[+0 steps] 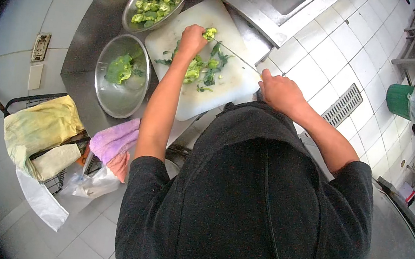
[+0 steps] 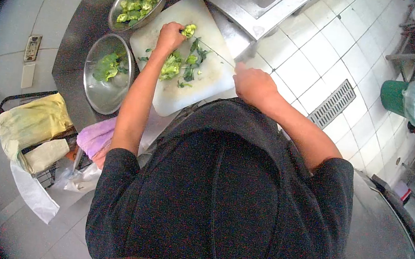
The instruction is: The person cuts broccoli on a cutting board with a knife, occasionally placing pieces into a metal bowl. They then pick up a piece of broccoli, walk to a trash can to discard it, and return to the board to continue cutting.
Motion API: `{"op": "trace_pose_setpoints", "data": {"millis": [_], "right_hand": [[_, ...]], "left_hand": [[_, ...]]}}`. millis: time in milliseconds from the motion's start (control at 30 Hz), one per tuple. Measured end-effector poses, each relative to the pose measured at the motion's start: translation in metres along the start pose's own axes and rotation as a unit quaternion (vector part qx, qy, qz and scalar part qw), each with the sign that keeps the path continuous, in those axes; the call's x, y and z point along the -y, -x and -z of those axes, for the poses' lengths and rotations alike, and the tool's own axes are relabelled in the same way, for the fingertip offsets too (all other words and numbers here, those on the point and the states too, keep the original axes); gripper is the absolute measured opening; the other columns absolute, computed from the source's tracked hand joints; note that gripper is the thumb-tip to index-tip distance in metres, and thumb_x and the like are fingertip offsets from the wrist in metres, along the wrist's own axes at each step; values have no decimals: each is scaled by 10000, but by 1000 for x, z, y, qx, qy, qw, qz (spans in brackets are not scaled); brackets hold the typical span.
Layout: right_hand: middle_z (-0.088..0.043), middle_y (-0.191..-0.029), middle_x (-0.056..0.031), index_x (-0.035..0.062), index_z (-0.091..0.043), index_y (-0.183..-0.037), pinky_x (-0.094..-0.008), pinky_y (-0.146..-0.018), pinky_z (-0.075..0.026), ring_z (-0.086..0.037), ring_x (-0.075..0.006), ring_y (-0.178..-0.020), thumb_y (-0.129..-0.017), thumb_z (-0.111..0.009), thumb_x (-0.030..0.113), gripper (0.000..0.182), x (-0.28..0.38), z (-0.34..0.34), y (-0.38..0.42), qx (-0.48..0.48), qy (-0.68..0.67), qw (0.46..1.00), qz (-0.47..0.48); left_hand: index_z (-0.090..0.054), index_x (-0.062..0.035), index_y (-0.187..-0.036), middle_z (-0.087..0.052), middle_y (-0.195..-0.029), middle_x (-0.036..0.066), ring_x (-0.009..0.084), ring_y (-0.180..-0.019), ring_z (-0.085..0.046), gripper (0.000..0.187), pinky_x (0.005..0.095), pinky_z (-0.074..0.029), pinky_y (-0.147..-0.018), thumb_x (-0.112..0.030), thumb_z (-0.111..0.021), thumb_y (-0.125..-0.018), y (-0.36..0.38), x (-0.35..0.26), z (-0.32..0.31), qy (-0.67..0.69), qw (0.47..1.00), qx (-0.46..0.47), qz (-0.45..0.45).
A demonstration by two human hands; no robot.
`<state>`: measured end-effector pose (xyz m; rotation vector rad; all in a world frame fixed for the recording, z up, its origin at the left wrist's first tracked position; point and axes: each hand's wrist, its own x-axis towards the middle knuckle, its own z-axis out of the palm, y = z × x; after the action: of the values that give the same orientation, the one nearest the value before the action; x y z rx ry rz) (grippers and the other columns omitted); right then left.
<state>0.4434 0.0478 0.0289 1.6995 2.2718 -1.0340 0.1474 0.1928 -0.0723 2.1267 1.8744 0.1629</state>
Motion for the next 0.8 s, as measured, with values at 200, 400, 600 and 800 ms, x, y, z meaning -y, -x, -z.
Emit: {"op": "trace_pose_setpoints", "data": {"millis": [200, 400, 600, 800], "right_hand": [[-684, -918, -258, -3, -527, -1054, -536, -777, -521, -673, -438, -886, -962, -535, 220, 242, 8, 1, -21, 1, 18, 1000, 12], [-677, -912, -271, -11, -457, -1123, -542, -776, -527, -669, -449, -900, -996, -523, 263, 309, -1, -10, -36, 46, 43, 998, 28], [-678, -920, -287, -2, -471, -1136, -572, -800, -503, -656, -473, -904, -994, -511, 287, 324, -14, 6, -14, 56, 66, 996, -14], [-681, -837, -280, -13, -538, -1076, -539, -757, -527, -686, -434, -821, -963, -549, 302, 335, -23, -3, -15, 25, 21, 999, 14]], "left_hand": [[-755, -17, -1014, -703, -966, 245, 405, -928, -680, 341, 448, -541, -876, -112, -750, -686, -3, 1, 0, 10, 1000, 6, -3], [-763, -29, -1006, -722, -944, 222, 380, -917, -699, 330, 433, -551, -865, -112, -735, -688, -4, 12, -9, 44, 999, -18, 15], [-768, -43, -1024, -745, -962, 183, 277, -880, -729, 368, 366, -558, -826, -151, -800, -674, -10, 34, 9, 187, 972, -76, 121], [-716, 3, -1139, -741, -1031, 156, 226, -871, -703, 524, 365, -546, -787, -247, -880, -709, -8, 57, 94, 320, 905, -237, 149]]}}
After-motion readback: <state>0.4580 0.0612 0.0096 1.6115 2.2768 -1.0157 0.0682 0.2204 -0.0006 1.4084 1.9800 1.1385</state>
